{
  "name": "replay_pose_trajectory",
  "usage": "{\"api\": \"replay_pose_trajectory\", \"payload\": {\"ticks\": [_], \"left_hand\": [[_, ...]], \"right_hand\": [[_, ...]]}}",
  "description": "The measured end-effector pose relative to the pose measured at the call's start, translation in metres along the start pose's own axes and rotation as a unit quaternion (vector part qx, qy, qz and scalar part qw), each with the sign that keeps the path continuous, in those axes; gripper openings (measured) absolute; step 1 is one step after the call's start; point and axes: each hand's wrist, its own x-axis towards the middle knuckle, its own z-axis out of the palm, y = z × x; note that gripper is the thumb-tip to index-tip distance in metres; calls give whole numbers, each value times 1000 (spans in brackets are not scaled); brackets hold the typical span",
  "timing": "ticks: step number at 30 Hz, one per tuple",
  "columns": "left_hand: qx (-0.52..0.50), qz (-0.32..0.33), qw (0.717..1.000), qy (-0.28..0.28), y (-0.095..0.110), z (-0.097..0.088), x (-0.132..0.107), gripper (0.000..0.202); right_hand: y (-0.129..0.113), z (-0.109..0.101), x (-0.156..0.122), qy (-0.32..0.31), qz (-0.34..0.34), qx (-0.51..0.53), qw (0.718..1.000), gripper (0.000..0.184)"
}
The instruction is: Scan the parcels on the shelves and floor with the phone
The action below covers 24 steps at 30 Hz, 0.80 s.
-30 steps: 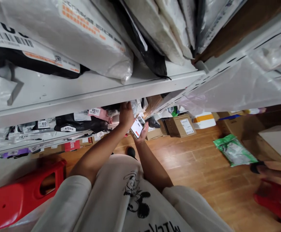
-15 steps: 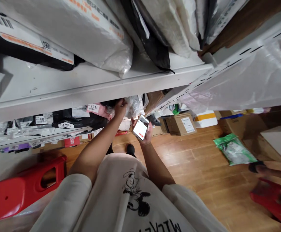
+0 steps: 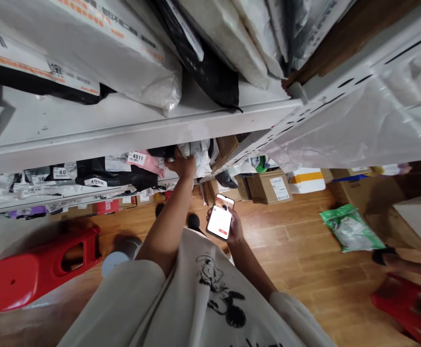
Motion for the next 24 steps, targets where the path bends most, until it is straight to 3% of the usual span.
{"api": "replay_pose_trajectory", "payload": {"ticks": [3,8,14,20,22,24], "left_hand": [[-56,-62,995,53,4,1,-4,68],[-52,57,992,102,5,1,-9,55],[-31,159,983,91,6,1,-5,53],[8,99,989,112,-7,-9,-13,45],[53,157,981,102,-15,-16,-9,47],[99,258,959,66,-23,-26,2,55]], "right_hand": [[2,-10,-13,6,10,-14,1000,34],[1,-21,-26,23,-3,-29,999,32],[-7,-13,-20,33,29,-35,998,27],[-9,11,-3,5,37,-34,999,28],[-8,18,2,-5,41,-27,999,28],[-6,23,6,-17,50,-19,998,29]]}}
